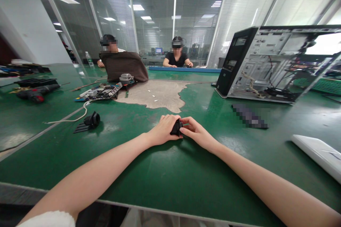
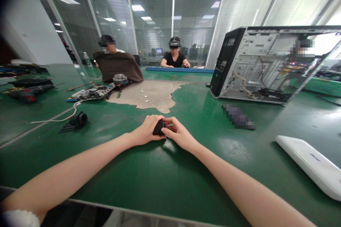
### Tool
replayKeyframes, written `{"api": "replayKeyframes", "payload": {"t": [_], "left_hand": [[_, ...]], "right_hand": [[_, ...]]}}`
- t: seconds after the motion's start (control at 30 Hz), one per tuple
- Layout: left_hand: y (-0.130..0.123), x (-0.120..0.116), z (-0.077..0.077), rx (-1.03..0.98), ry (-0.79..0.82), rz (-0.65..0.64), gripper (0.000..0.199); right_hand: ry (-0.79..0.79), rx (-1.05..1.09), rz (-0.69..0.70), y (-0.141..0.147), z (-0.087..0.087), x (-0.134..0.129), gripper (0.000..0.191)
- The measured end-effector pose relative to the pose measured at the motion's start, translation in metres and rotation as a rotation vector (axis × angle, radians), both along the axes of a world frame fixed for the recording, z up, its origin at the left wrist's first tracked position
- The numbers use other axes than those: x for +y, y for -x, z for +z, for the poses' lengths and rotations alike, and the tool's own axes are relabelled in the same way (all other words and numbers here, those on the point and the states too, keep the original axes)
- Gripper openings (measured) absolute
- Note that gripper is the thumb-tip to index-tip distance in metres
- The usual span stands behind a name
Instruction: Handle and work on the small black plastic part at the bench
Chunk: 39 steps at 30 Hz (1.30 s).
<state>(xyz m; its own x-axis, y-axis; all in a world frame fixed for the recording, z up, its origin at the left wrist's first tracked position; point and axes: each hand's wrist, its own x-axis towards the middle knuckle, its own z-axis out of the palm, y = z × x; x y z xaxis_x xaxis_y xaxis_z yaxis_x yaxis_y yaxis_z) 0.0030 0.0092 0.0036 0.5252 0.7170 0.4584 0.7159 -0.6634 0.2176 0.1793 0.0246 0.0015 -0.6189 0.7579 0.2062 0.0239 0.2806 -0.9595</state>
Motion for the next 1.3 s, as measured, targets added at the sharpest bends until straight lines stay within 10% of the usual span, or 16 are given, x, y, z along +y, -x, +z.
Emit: {"api": "replayKeyframes", "payload": {"t": [1.3], "left_hand": [[-0.0001, -0.0004, 0.0005, 0.017, -0.010, 0.007, 0.054]], "right_hand": [[0.004, 0.035, 0.051, -0.0006, -0.0022, 0.0003, 0.027]]}}
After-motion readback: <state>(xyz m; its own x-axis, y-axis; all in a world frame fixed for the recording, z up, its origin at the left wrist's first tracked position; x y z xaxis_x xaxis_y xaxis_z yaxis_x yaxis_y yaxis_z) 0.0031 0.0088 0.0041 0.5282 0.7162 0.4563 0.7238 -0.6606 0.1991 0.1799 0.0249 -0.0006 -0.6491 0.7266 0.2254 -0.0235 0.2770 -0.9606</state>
